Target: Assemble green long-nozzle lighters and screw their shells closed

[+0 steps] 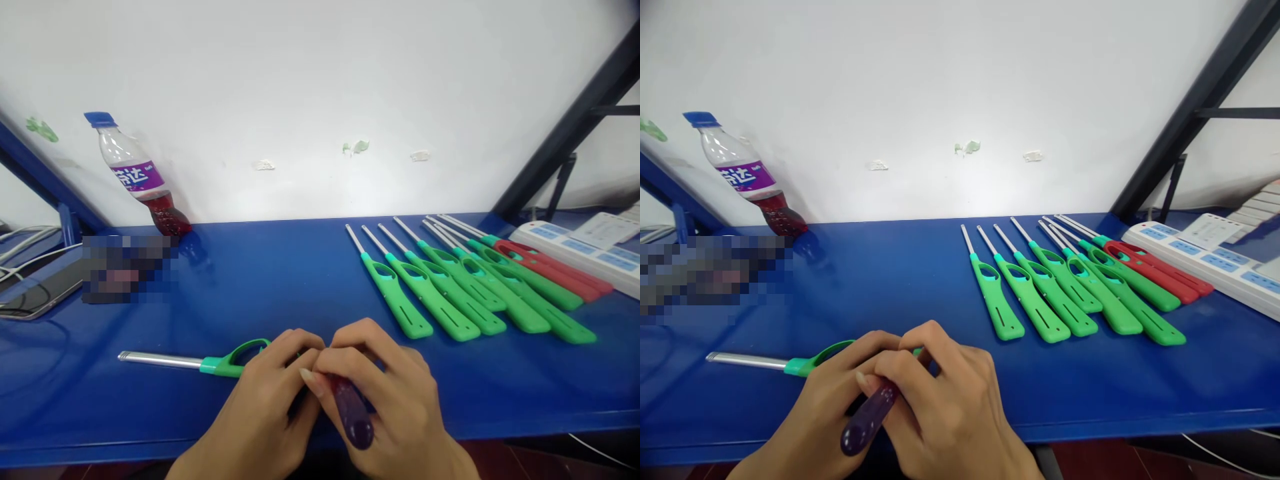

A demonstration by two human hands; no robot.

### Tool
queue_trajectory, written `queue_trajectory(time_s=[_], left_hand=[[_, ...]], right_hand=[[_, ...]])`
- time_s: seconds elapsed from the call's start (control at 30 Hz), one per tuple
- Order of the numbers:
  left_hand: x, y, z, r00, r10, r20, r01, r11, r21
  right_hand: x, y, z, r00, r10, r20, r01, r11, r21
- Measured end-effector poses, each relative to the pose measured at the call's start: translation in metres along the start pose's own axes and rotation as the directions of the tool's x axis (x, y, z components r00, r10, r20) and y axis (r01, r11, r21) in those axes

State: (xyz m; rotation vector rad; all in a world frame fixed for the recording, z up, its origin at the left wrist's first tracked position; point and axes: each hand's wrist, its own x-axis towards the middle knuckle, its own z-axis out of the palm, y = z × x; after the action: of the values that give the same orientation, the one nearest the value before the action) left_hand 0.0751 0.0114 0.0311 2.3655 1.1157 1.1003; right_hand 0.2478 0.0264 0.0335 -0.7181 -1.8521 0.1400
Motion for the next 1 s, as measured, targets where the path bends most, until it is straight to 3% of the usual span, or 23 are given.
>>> queue_trajectory(time_s=[0.2,0.37,0.53,0.8,1.0], left_hand=[[-0.001,0.0,-0.001,0.998,-0.043,0.035,0.043,0.999,0.006],[-0.001,-0.003,0.001,1.0,-0.023,-0.005,0.023,1.0,-0.007],[-0.001,-0.005,0.005,0.996,-0.03,-0.082,0.032,0.999,0.022],[0.0,-0.003,0.005,0.998,-0.017,-0.053,0.021,0.998,0.062],[-0.002,-0.004,0.006,0.997,-0.057,-0.042,0.061,0.994,0.093]], right_hand=[[0.002,-0.002,-0.003,0.999,-0.047,-0.014,0.046,0.999,-0.026],[-0.002,-0.005,-0.002,0.995,-0.091,-0.044,0.087,0.993,-0.08],[-0.009,-0.005,0.002,0.981,-0.04,-0.188,0.031,0.998,-0.049],[0.001,0.0,-0.006,0.991,0.051,-0.126,-0.045,0.998,0.049],[-0.007,0.003,0.0,0.957,-0.018,-0.288,0.013,1.0,-0.021]])
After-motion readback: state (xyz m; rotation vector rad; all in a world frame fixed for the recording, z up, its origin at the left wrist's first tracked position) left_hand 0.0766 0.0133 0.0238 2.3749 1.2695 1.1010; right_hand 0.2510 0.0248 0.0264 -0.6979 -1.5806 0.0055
